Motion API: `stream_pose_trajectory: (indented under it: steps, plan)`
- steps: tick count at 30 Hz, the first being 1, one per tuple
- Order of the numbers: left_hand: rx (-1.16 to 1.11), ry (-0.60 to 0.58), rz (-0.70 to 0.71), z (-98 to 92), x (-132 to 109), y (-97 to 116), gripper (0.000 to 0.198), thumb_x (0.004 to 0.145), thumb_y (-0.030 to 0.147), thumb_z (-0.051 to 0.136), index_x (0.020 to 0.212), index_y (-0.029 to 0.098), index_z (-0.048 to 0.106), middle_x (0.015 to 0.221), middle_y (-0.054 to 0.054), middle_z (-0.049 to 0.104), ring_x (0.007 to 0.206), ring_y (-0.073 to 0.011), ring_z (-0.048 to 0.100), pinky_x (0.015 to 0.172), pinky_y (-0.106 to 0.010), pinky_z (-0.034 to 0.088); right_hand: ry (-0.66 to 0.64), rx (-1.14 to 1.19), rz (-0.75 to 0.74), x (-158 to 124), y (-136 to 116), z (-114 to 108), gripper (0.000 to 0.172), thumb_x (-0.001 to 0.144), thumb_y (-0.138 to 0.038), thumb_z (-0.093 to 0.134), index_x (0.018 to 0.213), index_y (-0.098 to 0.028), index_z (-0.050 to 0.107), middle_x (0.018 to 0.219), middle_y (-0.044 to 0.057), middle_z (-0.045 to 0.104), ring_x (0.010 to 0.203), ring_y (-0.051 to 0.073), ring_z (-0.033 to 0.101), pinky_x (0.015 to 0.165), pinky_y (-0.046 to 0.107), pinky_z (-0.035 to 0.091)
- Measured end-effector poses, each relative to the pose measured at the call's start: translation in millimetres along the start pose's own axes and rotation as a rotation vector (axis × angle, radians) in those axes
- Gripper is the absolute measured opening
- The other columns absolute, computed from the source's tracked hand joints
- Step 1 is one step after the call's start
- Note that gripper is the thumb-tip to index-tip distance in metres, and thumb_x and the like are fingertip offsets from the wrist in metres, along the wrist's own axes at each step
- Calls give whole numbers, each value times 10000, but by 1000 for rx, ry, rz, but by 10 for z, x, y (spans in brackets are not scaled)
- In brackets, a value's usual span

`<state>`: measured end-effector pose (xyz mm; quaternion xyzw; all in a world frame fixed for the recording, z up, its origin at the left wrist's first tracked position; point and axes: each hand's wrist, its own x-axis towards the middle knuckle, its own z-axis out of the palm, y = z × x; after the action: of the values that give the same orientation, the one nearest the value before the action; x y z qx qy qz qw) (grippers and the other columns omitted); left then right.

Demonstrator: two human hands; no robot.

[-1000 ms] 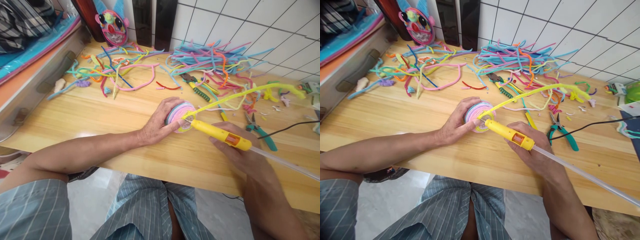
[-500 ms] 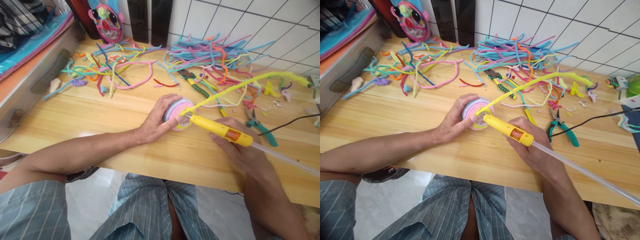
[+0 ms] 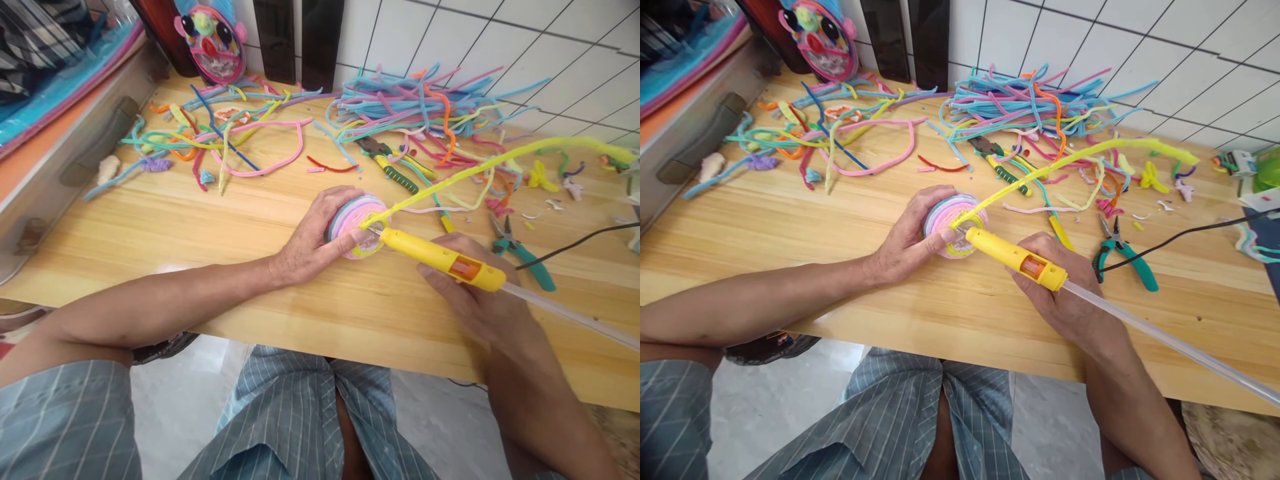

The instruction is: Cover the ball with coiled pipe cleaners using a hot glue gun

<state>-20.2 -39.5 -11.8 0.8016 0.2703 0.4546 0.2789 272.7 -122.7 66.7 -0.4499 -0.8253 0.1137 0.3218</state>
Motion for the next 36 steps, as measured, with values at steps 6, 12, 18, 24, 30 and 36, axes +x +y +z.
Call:
stream_pose_trajectory:
  steps: [6,12,18,24,30,36]
  plan:
    - [-7,4,27,-6,0,9,602,1131,515,671,1670,305,503,1649,-146,641,1580,-320,597,1357,-549,496,-6,-9,16,4,-22,11,97,1077,-245,671,1093,-334,637,984,-32,738,818,205,747,708,345,607]
    - [10,1,-7,-3,3,18,608,1131,565,653,1649,276,519,1654,-155,638,1589,-327,583,1361,-569,489,23,-22,-9,-10,-7,9,111,1061,-250,701,1085,-341,642,976,-37,746,818,200,748,707,343,597]
    - [6,2,-19,-6,3,22,605,1134,591,636,1647,293,518,1652,-148,636,1582,-326,589,1357,-576,499,15,-9,13,-29,7,19,129,1056,-228,697,1094,-342,648,975,-24,748,815,214,749,697,354,600]
    - [15,11,5,-7,10,26,580,1139,552,649,1639,289,519,1631,-149,653,1561,-312,612,1343,-553,520,-9,-28,37,-37,-12,33,95,1074,-251,677,1083,-334,632,969,-15,737,793,235,741,674,381,595]
    - [24,3,-15,-6,9,28,603,1137,601,629,1641,287,524,1642,-153,647,1568,-317,602,1347,-561,515,8,-17,29,-42,0,29,112,1072,-245,694,1100,-339,640,980,-21,741,805,217,738,688,364,595]
    - [8,4,21,-15,4,9,601,1132,525,669,1660,285,511,1649,-152,641,1570,-325,602,1350,-550,502,29,-40,10,-33,7,24,76,1084,-273,686,1083,-328,635,939,-23,728,762,205,715,659,349,570]
